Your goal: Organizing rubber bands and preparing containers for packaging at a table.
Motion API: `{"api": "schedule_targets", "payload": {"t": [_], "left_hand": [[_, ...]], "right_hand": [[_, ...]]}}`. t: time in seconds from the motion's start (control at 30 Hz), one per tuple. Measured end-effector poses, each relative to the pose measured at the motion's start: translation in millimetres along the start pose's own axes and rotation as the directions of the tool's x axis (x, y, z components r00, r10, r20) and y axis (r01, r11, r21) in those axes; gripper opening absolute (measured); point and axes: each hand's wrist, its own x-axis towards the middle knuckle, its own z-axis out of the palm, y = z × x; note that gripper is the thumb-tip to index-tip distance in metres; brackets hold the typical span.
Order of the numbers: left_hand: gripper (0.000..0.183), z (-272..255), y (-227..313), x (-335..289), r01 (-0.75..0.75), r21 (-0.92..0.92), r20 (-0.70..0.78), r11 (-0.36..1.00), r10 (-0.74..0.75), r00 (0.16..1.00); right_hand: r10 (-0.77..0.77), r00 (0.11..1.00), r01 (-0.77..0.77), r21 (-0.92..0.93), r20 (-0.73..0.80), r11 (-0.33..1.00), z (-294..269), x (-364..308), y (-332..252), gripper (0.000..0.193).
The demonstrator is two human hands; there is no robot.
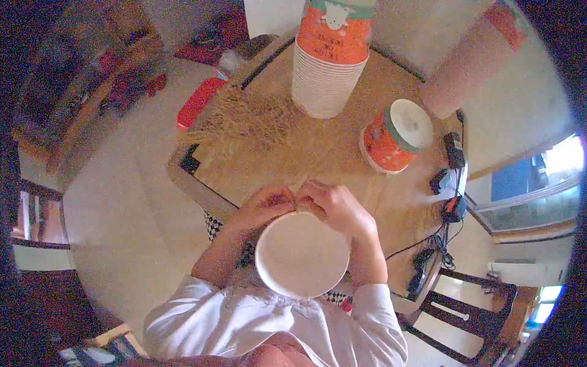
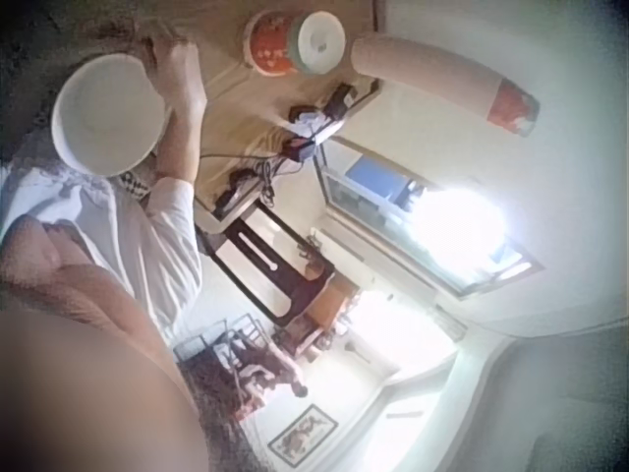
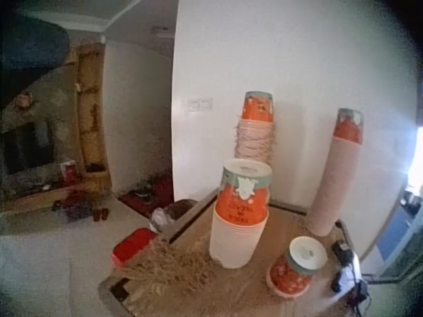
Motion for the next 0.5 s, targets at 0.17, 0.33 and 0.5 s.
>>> {"api": "schedule_targets", "payload": {"t": [0.17, 0.33, 0.5], "left_hand": [[0.013, 3.3, 2.7, -0.7, 0.095, -0.206, -0.005, 0.974, -0.099, 0.995], [0.018, 5.0, -6.5, 0.1, 0.157, -0.420, -0.048, 0.894, -0.195, 0.980], [0.018, 10.8, -3.3, -2.7, 0.142, -0.417, -0.104, 0.897, -0.203, 0.974]], "right_hand": [[-0.047, 0.999, 0.047, 0.016, -0.012, 0.999, 1.1, 0.8, -5.8, 0.011], [-0.028, 0.999, 0.028, 0.003, -0.033, 1.000, -1.1, -1.6, -6.5, 0.011], [0.011, 0.997, -0.008, 0.040, -0.082, 0.999, -3.3, -2.6, -12.3, 0.010]]}}
